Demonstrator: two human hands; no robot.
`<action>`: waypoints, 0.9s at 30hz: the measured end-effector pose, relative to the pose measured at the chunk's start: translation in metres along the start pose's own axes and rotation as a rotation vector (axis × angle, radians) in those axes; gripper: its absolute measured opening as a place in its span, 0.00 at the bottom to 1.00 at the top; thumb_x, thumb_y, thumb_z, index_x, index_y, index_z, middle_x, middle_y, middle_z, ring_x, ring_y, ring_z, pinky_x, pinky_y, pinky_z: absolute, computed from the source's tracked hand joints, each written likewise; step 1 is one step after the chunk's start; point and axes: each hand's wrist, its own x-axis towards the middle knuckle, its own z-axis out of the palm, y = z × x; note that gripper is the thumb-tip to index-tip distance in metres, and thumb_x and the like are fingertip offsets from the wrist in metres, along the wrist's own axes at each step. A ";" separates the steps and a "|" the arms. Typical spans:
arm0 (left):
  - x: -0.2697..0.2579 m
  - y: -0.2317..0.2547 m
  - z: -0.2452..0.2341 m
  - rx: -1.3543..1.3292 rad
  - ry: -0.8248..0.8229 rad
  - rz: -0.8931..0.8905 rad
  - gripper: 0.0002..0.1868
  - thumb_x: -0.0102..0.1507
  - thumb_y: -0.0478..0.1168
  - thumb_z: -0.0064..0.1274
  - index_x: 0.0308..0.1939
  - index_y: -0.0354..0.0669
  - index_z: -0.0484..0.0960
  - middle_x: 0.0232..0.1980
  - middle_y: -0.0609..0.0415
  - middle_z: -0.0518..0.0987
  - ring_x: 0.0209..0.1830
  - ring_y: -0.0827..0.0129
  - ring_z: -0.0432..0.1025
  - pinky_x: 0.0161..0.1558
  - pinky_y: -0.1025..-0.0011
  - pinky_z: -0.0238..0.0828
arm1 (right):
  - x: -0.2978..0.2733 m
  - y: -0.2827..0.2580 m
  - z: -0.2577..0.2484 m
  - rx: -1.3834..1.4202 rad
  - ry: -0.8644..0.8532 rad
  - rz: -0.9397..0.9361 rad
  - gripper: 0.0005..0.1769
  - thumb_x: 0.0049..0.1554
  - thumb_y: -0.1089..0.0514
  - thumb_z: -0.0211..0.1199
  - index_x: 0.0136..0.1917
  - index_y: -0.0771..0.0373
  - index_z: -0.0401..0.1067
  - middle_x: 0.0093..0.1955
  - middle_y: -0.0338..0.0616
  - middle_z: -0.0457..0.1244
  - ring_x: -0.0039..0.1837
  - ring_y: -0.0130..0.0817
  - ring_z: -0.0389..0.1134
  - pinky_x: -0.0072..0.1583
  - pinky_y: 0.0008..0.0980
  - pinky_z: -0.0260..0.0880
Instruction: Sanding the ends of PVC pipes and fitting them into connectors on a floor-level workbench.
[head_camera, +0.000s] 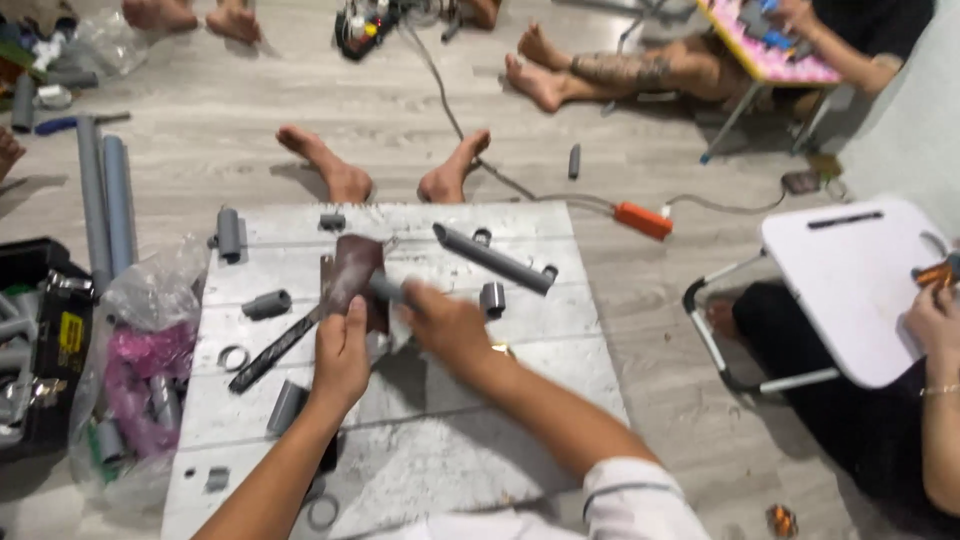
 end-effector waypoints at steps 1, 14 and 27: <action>0.006 0.000 0.004 -0.010 0.008 0.014 0.30 0.74 0.46 0.31 0.14 0.51 0.63 0.13 0.66 0.58 0.15 0.78 0.48 0.21 0.76 0.47 | 0.006 0.004 -0.004 -0.012 0.007 -0.015 0.19 0.57 0.48 0.62 0.60 0.55 0.71 0.45 0.46 0.70 0.48 0.45 0.73 0.45 0.41 0.74; 0.009 -0.021 0.023 -0.038 -0.083 -0.010 0.28 0.74 0.46 0.32 0.19 0.46 0.70 0.18 0.64 0.65 0.20 0.75 0.55 0.28 0.74 0.55 | -0.001 0.026 -0.015 -0.051 0.043 0.052 0.18 0.58 0.47 0.60 0.59 0.54 0.70 0.44 0.45 0.70 0.47 0.44 0.73 0.45 0.40 0.74; 0.001 -0.027 0.000 -0.034 -0.027 -0.037 0.27 0.74 0.46 0.32 0.25 0.41 0.77 0.24 0.62 0.72 0.26 0.73 0.62 0.35 0.71 0.64 | 0.017 0.014 0.000 -0.024 0.031 -0.004 0.18 0.59 0.46 0.59 0.59 0.54 0.70 0.44 0.44 0.70 0.46 0.43 0.73 0.44 0.38 0.74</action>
